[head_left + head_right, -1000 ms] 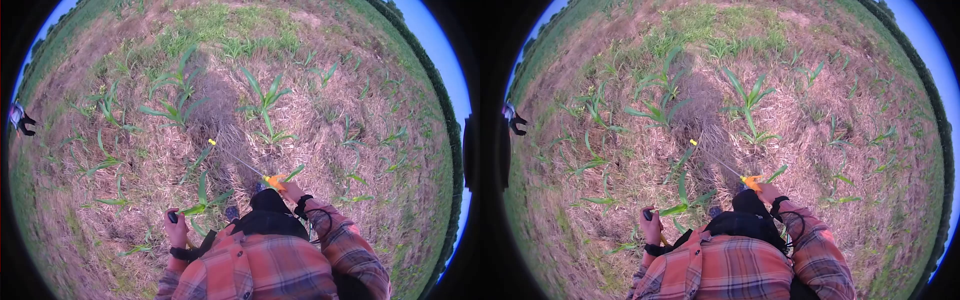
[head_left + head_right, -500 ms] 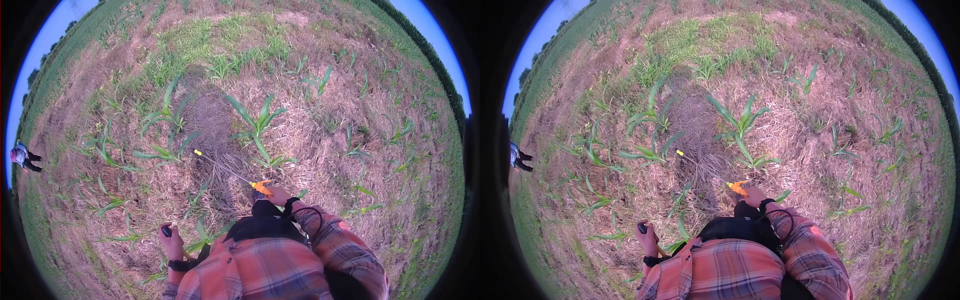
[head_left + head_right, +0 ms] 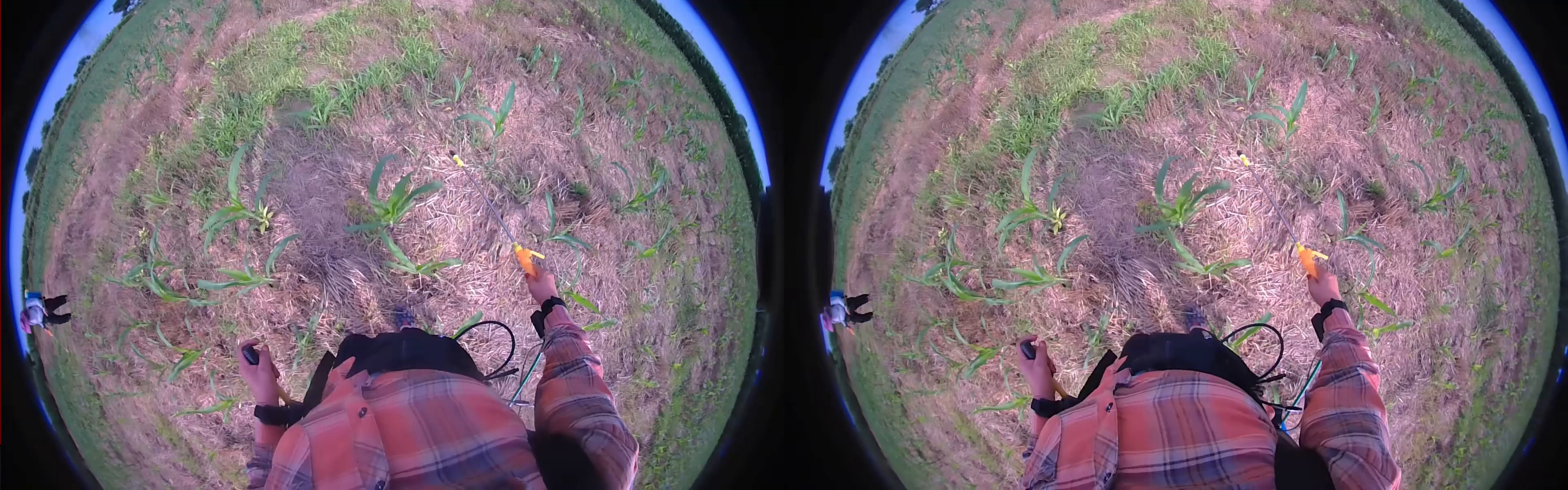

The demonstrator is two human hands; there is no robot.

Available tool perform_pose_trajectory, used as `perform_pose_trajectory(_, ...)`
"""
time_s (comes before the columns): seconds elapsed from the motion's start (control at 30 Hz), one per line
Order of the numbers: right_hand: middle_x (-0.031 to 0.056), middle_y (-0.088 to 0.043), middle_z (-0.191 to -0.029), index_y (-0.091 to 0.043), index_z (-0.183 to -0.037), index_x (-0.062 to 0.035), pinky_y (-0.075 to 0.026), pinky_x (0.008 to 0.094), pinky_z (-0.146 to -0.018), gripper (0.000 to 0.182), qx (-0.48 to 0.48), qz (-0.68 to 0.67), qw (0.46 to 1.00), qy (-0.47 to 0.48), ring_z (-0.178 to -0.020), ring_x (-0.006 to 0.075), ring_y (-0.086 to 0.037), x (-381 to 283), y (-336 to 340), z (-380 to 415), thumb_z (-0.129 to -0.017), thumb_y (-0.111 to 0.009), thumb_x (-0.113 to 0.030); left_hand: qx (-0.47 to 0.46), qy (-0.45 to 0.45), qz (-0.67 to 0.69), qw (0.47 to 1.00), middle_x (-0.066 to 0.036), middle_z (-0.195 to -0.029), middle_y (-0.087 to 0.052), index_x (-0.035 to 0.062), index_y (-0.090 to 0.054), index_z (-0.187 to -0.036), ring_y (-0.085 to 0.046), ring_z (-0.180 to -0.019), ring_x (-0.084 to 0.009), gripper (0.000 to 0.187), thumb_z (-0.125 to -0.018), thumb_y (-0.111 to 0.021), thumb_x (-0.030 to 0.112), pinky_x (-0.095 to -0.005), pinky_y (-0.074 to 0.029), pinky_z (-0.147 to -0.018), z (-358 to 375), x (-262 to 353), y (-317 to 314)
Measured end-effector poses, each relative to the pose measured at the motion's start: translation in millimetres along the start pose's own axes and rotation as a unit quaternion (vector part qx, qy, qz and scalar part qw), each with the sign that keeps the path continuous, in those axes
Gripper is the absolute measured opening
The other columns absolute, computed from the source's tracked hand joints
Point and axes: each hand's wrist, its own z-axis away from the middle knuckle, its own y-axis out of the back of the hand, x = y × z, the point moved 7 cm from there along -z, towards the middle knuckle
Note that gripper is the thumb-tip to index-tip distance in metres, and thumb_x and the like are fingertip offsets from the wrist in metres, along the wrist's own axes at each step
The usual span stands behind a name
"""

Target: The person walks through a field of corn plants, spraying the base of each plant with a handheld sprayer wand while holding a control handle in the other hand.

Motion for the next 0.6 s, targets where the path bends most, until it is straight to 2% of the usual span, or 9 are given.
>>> perform_pose_trajectory(0.1, 0.0219, -0.056, -0.078, -0.054, -0.09, -0.0037, -0.042, 0.0425, -0.064, 0.023, 0.039, 0.08, 0.995, -0.041, -0.076, 0.0371, -0.054, 30.6, 42.7, -2.9, -0.071, -0.052, -0.017, -0.022, 0.001, -0.007, 1.0, 0.002, -0.053, -0.036, 0.0065, -0.044, -0.09, -0.033, -0.034, -0.0045, 0.014, -0.078, -0.05, 0.006, -0.0189, -0.028, -0.03, -10.0, 9.2, -8.0)
perform_pose_trajectory(0.2, 0.0217, -0.056, -0.077, -0.055, -0.093, -0.0032, -0.043, 0.0407, -0.064, 0.027, 0.071, 0.078, 0.993, -0.06, -0.076, 0.0363, -0.055, 34.7, 67.6, -9.2, -0.07, -0.052, -0.016, -0.023, -0.016, -0.013, 1.0, 0.003, -0.054, -0.036, 0.0067, -0.045, -0.089, -0.034, -0.035, -0.0039, 0.013, -0.077, -0.05, 0.003, -0.0185, -0.027, -0.03, -22.6, 17.5, -18.4)
perform_pose_trajectory(0.33, 0.0221, -0.056, -0.077, -0.055, -0.091, -0.0029, -0.043, 0.041, -0.064, 0.026, 0.085, 0.093, 0.991, -0.052, -0.077, 0.0366, -0.055, 27.0, 61.0, -34.7, -0.07, -0.053, -0.018, -0.028, -0.001, -0.014, 0.999, 0.002, -0.057, -0.037, 0.007, -0.045, -0.09, -0.034, -0.036, -0.0039, 0.014, -0.077, -0.05, 0.003, -0.0186, -0.028, -0.031, -49.7, 22.0, -31.3)
perform_pose_trajectory(0.43, 0.0222, -0.056, -0.077, -0.056, -0.089, -0.0026, -0.043, 0.0409, -0.064, 0.025, 0.096, 0.082, 0.989, -0.071, -0.076, 0.0361, -0.055, 1.4, 24.6, -56.5, -0.07, -0.053, -0.019, -0.04, 0.015, 0.001, 0.999, 0.002, -0.057, -0.037, 0.0068, -0.045, -0.09, -0.034, -0.036, -0.0041, 0.014, -0.077, -0.051, 0.004, -0.0188, -0.029, -0.031, -76.5, 32.1, -42.9)
perform_pose_trajectory(0.6, 0.0222, -0.056, -0.076, -0.055, -0.089, -0.0041, -0.043, 0.0413, -0.064, 0.024, 0.042, 0.017, 0.998, -0.041, -0.075, 0.0366, -0.055, -91.9, -63.9, -104.6, -0.07, -0.051, -0.018, -0.067, -0.013, 0.029, 0.997, 0.003, -0.055, -0.037, 0.0069, -0.045, -0.089, -0.034, -0.036, -0.0038, 0.013, -0.078, -0.051, 0.004, -0.0184, -0.028, -0.03, -124.2, 52.3, -57.1)
